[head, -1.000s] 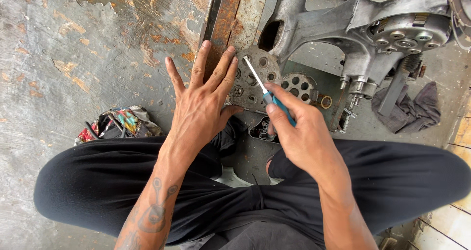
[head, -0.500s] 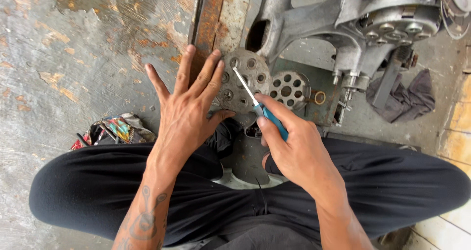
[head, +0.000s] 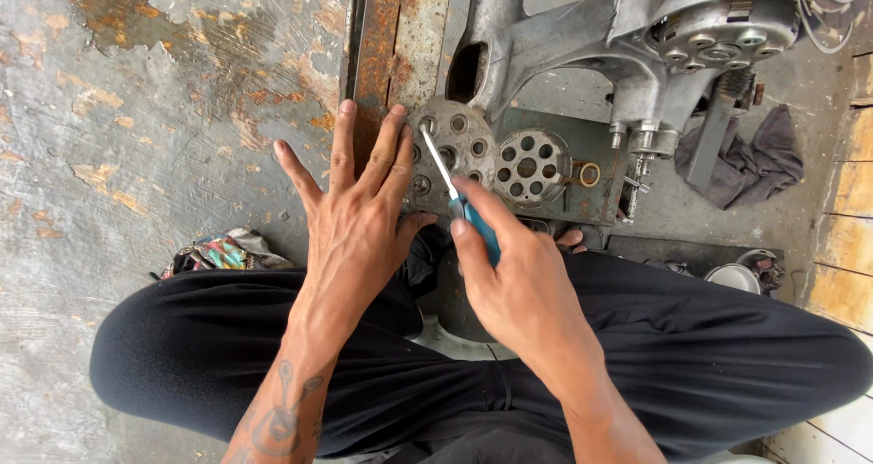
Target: The person sits on the floor and uses a screwdriver to scrape and clean the surface of a circular metal engine part. They then use a small piece of cloth to wipe the part.
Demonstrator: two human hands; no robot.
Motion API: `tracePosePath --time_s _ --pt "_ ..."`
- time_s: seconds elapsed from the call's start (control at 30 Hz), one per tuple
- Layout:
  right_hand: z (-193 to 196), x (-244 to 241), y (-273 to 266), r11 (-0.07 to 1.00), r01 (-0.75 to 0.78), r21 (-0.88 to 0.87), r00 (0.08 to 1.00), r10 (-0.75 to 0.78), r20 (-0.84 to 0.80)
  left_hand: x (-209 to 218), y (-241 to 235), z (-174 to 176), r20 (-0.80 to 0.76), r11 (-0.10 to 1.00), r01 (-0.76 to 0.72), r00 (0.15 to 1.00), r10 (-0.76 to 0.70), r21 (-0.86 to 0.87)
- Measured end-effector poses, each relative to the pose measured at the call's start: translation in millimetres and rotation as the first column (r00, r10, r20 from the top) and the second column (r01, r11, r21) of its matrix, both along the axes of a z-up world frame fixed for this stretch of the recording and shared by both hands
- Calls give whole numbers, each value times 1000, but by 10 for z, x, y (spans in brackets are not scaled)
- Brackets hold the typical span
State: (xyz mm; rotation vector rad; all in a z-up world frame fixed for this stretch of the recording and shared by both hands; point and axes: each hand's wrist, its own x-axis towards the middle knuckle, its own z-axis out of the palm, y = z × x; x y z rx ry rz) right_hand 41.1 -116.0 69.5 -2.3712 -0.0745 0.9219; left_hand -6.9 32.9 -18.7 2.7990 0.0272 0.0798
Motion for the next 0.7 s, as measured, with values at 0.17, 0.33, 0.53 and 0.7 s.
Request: tracePosePath --time_s 0.17,0.33,0.53,0.7 --pt "114 119 12 994 -70 -81 998 70 -2 6 -25 7 23 1000 -20 1000 20 -15" --pt "75 251 -77 970 -210 -122 976 216 34 -37 -24 -73 77 999 -30 997 32 -26" --pt "147 379 -55 998 64 11 978 -60 -201 -24 7 -124 25 998 0 1000 -1 57" --pt "250 527 -50 999 -17 -41 976 8 -219 -16 7 -130 38 997 -9 999 6 79"
